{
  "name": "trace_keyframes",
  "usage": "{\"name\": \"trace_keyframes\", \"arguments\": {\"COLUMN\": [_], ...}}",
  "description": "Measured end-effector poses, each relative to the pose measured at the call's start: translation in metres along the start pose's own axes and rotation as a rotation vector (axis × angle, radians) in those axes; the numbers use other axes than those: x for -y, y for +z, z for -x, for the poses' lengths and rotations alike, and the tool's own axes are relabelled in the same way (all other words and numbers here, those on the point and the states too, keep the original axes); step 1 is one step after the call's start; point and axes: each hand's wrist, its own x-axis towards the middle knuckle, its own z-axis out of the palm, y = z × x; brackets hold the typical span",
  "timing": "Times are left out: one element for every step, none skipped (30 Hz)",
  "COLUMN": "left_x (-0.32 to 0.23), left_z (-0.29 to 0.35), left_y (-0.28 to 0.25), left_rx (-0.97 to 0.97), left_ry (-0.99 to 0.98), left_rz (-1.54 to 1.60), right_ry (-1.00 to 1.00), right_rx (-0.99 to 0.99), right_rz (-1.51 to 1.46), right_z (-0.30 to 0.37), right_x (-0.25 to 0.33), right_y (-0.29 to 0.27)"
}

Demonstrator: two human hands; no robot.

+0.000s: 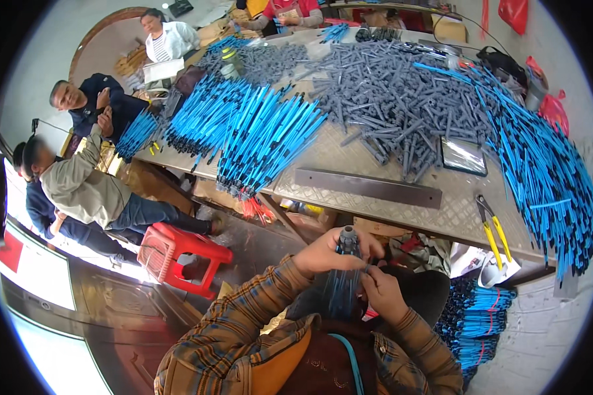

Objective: The person assembles umbrella frames by stringing wire through the ends of plastic ribs, inserting them into a central plastic hub, and securing and cutting the wire using pliers.

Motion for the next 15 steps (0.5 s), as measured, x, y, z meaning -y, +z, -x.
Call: {"name": "trace_keyframes", "arguments": {"left_x": [0.001,0.0,0.0,-0.001,-0.003,-0.014,-0.026,-0.039,-0.049,-0.06,-0.07,-0.083,-0.09,-0.09,-0.085], "left_z": [0.001,0.003,0.005,0.007,0.01,0.011,0.012,0.015,0.018,0.02,0.015,0.014,0.012,0.013,0.012], "left_y": [-0.002,-0.004,-0.006,-0.008,-0.011,-0.014,-0.019,-0.024,-0.037,-0.05,-0.058,-0.062,-0.061,-0.055,-0.047], "left_rx": [-0.01,-0.022,-0.034,-0.047,-0.061,-0.103,-0.147,-0.193,-0.252,-0.308,-0.314,-0.349,-0.359,-0.359,-0.409], "left_ry": [0.008,-0.009,-0.027,-0.044,-0.037,-0.061,-0.085,-0.106,0.046,0.201,0.205,0.31,0.409,0.413,0.377], "left_rz": [-0.003,-0.006,-0.009,-0.011,-0.012,-0.055,-0.097,-0.141,-0.093,-0.048,-0.044,0.335,0.72,0.714,0.706], "right_ry": [-0.005,-0.045,-0.085,-0.126,-0.13,-0.132,-0.133,-0.137,-0.145,-0.162,-0.17,-0.188,-0.194,-0.209,-0.223], "right_rx": [0.011,0.018,0.025,0.033,0.048,-0.01,-0.066,-0.119,-0.094,-0.125,-0.176,-0.217,-0.214,-0.212,-0.209], "right_rz": [0.005,0.051,0.096,0.141,0.145,0.117,0.088,0.062,0.06,0.174,0.296,0.408,0.407,0.271,0.133], "right_z": [-0.003,-0.006,-0.008,-0.011,-0.012,-0.011,-0.01,-0.008,-0.007,-0.005,-0.001,0.002,-0.003,-0.017,-0.033], "right_x": [0.002,0.005,0.007,0.009,0.008,0.002,-0.004,-0.008,-0.013,-0.018,-0.023,-0.03,-0.049,-0.083,-0.113], "right_y": [0.0,0.0,0.0,-0.001,-0.003,-0.008,-0.016,-0.022,-0.028,-0.034,-0.045,-0.052,-0.053,-0.047,-0.037]}}
